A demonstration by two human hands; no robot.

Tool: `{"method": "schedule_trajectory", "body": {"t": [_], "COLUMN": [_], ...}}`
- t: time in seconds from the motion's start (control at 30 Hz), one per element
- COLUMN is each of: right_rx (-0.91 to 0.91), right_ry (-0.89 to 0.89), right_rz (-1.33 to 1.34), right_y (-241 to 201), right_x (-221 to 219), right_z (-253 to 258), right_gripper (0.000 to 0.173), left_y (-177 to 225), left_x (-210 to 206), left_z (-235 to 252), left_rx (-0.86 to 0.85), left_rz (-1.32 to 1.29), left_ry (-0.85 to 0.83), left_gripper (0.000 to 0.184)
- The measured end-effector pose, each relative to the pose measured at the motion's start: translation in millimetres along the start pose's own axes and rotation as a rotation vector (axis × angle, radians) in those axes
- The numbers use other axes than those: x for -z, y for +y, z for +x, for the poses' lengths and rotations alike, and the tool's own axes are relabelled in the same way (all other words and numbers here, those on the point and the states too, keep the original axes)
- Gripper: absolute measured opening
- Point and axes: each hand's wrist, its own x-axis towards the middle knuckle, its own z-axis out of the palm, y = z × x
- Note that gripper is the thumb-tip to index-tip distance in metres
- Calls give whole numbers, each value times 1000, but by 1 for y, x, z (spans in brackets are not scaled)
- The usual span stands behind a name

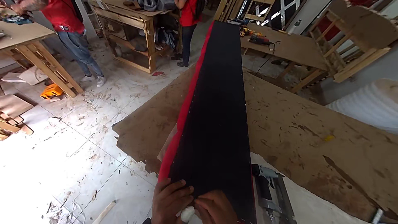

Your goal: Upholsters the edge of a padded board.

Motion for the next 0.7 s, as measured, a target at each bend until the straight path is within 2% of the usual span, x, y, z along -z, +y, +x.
{"method": "schedule_trajectory", "body": {"t": [0.17,0.4,0.6,0.7], "right_rx": [44,97,150,99], "right_ry": [-33,-57,-143,-130], "right_rz": [7,-29,-115,10], "right_y": [-1,-1,-8,-10], "right_x": [0,0,0,6], "right_z": [-3,-8,-11,-7], "right_gripper": [7,11,11,10], "left_y": [-5,-3,-8,-4], "left_x": [-17,-19,-15,-13], "left_z": [-21,-25,-29,-26], "left_rx": [-27,-25,-15,-2], "left_rz": [18,-39,-82,-100], "left_ry": [133,185,186,177], "left_gripper": [45,34,33,35]}}
